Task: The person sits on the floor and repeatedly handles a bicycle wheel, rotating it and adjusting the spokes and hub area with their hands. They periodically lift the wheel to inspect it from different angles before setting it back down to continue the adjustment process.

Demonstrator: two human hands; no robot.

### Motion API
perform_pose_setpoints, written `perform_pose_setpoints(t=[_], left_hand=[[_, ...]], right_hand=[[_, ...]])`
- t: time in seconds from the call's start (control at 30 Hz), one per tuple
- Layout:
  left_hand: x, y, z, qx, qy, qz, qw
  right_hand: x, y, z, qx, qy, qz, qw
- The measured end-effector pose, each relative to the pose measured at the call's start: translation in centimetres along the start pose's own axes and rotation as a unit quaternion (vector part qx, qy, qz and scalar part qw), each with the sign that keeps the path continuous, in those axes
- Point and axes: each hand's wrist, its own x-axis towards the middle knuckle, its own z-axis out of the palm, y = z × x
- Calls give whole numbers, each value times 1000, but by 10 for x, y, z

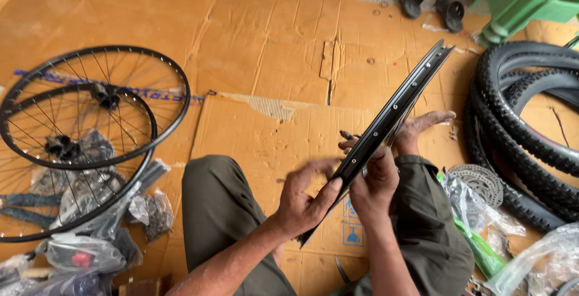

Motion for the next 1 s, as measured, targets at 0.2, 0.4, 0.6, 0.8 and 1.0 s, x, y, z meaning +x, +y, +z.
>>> perform_pose_setpoints(t=[0.2,0.4,0.6,0.8,1.0], left_hand=[[9,5,-4,-5,-43,-28,999],[15,16,-6,34,-21,80,996],[11,13,-1,41,-4,101,994],[11,8,-5,35,-5,103,994],[12,9,-8,63,18,163,985]], right_hand=[[1,-4,-6,-23,52,77,995],[-8,-31,2,-188,56,-154,968],[-14,3,-28,-53,-37,57,996],[-10,-2,-30,-76,-103,140,982],[-1,-16,-43,162,-163,155,961]])
